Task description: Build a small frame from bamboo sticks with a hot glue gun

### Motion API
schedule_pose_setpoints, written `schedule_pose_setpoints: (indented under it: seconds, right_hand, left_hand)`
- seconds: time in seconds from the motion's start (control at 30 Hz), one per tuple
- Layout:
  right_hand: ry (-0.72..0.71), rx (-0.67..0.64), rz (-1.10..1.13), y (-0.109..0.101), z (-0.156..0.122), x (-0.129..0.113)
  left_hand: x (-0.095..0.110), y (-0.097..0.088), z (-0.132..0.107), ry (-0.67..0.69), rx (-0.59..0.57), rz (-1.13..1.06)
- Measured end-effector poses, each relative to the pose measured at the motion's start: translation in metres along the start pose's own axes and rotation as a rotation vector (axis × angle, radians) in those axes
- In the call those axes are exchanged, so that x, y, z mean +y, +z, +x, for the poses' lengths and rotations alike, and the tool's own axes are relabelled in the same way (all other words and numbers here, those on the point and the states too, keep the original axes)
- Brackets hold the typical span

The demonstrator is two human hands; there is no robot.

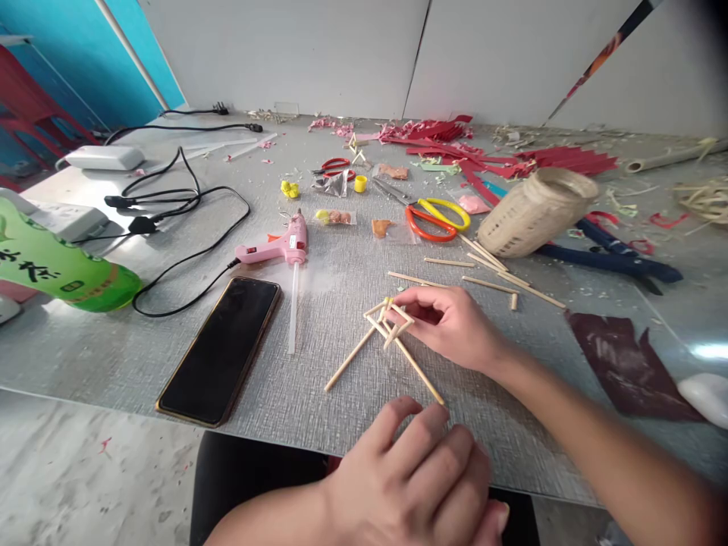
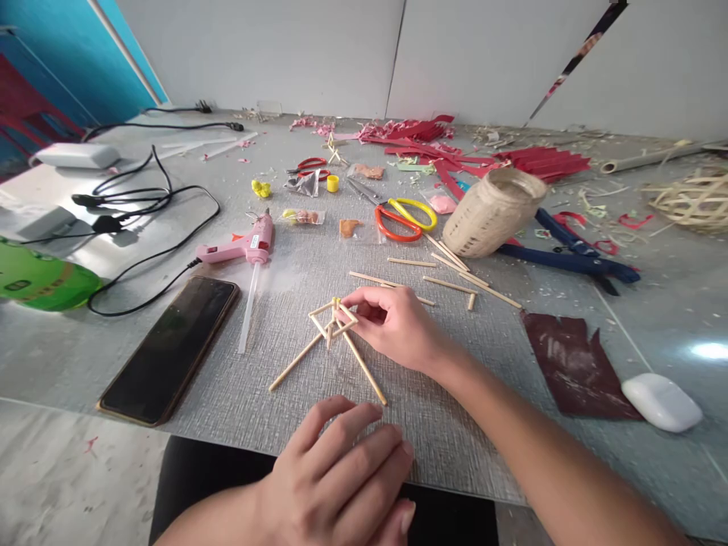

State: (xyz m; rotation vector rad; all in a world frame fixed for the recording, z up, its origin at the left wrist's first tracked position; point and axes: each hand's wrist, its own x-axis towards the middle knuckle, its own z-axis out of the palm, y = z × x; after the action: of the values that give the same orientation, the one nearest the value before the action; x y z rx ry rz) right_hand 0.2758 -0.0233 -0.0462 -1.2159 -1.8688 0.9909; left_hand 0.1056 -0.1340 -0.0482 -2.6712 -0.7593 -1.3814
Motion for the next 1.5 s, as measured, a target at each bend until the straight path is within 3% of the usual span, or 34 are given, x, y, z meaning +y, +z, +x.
schedule_pose_setpoints:
  seconds: [0.23, 0.6, 0.93, 1.07, 1.13, 1.2, 1.27, 1.33, 1.43, 1.5]
  right_hand:
    - [-0.002, -0.005, 0.004, 0.001, 0.001, -0.001]
    - [0.003, 0.007, -0.021, 0.001, 0.001, 0.002]
    - [0.041, 0.017, 0.090, 0.000, 0.007, -0.002]
    - [0.085, -0.024, 0.222, -0.005, 0.010, -0.004]
    - [0.136, -0.051, 0.299, -0.008, 0.011, -0.006]
    - [0.184, -0.074, 0.387, -0.012, 0.011, -0.008]
    - [0.203, -0.086, 0.457, -0.015, 0.011, -0.011]
    - [0.192, -0.087, 0.492, -0.017, 0.010, -0.013]
    - [0.161, -0.078, 0.513, -0.019, 0.009, -0.016]
    - [0.141, -0.073, 0.518, -0.020, 0.008, -0.017]
  left_hand:
    - [-0.001, -0.001, -0.001, 0.016, -0.010, 0.005]
    - [0.001, 0.009, -0.005, 0.009, 0.066, -0.024]
    - [0.004, 0.009, -0.006, 0.007, 0.065, -0.052]
    - [0.007, -0.014, 0.000, -0.083, 0.096, -0.264]
    - [0.002, -0.037, 0.007, -0.207, 0.120, -0.334]
    - [-0.012, -0.060, 0.018, -0.367, 0.111, -0.256]
    - [-0.037, -0.077, 0.034, -0.552, 0.000, -0.161]
    - [-0.067, -0.084, 0.052, -0.738, -0.256, -0.190]
    - [-0.106, -0.078, 0.075, -0.924, -0.552, -0.504]
    - [-0.120, -0.069, 0.085, -0.980, -0.629, -0.659]
